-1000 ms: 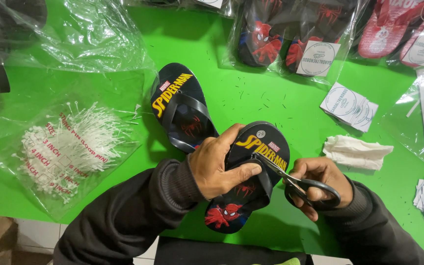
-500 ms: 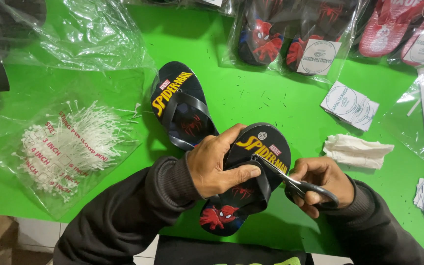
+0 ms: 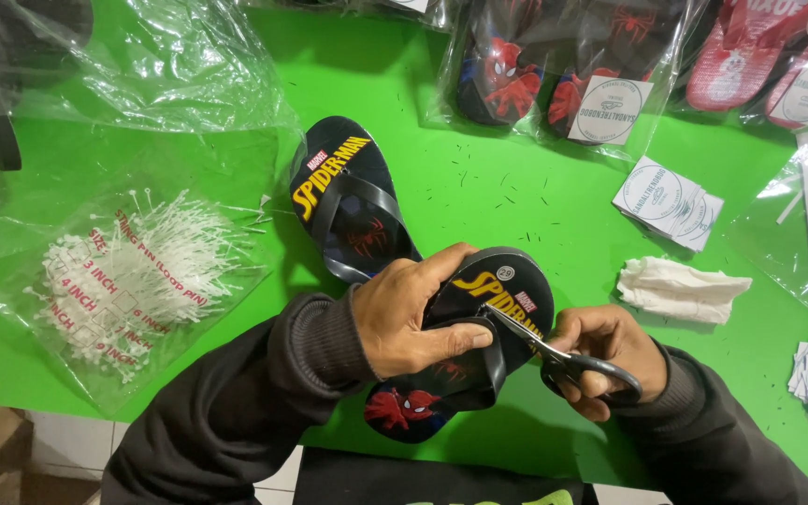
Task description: The person uses scissors to trim excess material from the edges of a pair of black Spider-Man themed flip-flops. After trimming both slippers, the person wipes them with a white cloth.
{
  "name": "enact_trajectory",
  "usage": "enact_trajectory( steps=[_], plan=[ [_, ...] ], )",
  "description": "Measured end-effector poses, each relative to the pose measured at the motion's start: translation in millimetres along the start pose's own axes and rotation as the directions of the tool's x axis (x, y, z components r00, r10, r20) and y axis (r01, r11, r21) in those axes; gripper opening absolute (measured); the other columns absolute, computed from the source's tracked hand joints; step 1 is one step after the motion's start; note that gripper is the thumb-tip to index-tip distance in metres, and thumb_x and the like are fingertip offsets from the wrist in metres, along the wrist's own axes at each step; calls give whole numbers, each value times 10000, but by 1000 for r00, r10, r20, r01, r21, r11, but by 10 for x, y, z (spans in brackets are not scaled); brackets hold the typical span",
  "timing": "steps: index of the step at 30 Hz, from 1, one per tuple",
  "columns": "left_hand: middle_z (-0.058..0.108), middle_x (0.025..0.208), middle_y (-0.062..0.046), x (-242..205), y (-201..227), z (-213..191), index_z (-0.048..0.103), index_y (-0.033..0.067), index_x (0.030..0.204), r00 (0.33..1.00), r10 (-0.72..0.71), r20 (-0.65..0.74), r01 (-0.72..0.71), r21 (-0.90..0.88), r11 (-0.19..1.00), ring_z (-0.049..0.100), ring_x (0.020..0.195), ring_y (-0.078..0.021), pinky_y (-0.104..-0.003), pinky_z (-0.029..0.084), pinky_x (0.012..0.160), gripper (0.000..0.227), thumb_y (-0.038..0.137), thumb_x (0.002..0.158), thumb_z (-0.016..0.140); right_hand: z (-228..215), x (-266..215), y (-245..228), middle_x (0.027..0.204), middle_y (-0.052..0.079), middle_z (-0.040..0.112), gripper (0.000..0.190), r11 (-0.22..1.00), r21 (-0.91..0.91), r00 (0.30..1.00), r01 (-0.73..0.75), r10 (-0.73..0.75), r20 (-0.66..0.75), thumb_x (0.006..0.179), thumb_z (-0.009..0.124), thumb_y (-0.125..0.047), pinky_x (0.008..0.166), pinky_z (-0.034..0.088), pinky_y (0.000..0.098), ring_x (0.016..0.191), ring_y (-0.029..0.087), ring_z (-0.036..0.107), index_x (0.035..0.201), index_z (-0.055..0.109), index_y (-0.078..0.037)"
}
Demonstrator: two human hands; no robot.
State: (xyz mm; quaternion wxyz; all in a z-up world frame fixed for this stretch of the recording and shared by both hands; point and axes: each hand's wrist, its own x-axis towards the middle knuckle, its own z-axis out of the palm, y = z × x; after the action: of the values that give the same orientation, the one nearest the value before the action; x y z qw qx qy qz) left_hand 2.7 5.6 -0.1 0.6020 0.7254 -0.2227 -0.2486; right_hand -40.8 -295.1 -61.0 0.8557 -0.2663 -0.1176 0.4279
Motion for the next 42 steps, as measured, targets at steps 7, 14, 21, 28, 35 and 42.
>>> enact_trajectory(
  steps=[7,14,21,28,35,42],
  plan=[
    [777,1084,-91,2,13,-36,520,22,1291,999,23,35,-22,-31,999,790,934,-217,-329,642,868,542,319,869,685,-46,15,-41,841,255,684,337,998,-61,998,-5,9,60,953,812,-45,406,555,283,533,231,665,1159,598,113],
    [771,1072,-124,-1,-34,-51,503,1,1275,995,76,64,-76,1,997,791,894,-250,-353,663,805,537,351,897,657,35,81,-64,828,249,683,377,996,-56,997,-66,68,43,967,835,-165,403,530,269,527,231,647,1093,585,87],
    [765,1096,-154,-7,-2,-73,486,-5,1292,989,94,117,-93,-21,995,800,903,-275,-356,685,797,529,317,904,646,-52,13,-16,814,256,678,350,998,-18,996,-59,60,60,955,818,-80,380,522,278,518,240,653,1120,583,121],
    [768,1096,-160,-11,-35,-102,467,-8,1314,984,79,161,-78,-14,997,803,907,-277,-355,682,765,547,316,907,637,-75,-12,-21,788,236,678,318,998,-42,997,-38,41,70,944,791,15,377,529,263,523,216,648,1161,599,145],
    [775,976,-145,-28,-126,-110,466,-26,1320,978,22,208,-48,122,991,757,668,-255,-360,622,548,613,371,886,639,-36,19,-80,817,234,704,400,980,-145,990,-138,142,12,918,862,-151,420,569,282,542,227,679,1087,605,105],
    [773,915,-148,-52,-157,-92,487,-24,1284,971,-8,240,-37,180,983,747,670,-296,-403,604,560,593,372,873,647,-94,23,-42,789,236,686,359,979,-143,989,-142,147,24,915,839,-89,394,564,271,519,218,670,1079,606,130]
  ],
)
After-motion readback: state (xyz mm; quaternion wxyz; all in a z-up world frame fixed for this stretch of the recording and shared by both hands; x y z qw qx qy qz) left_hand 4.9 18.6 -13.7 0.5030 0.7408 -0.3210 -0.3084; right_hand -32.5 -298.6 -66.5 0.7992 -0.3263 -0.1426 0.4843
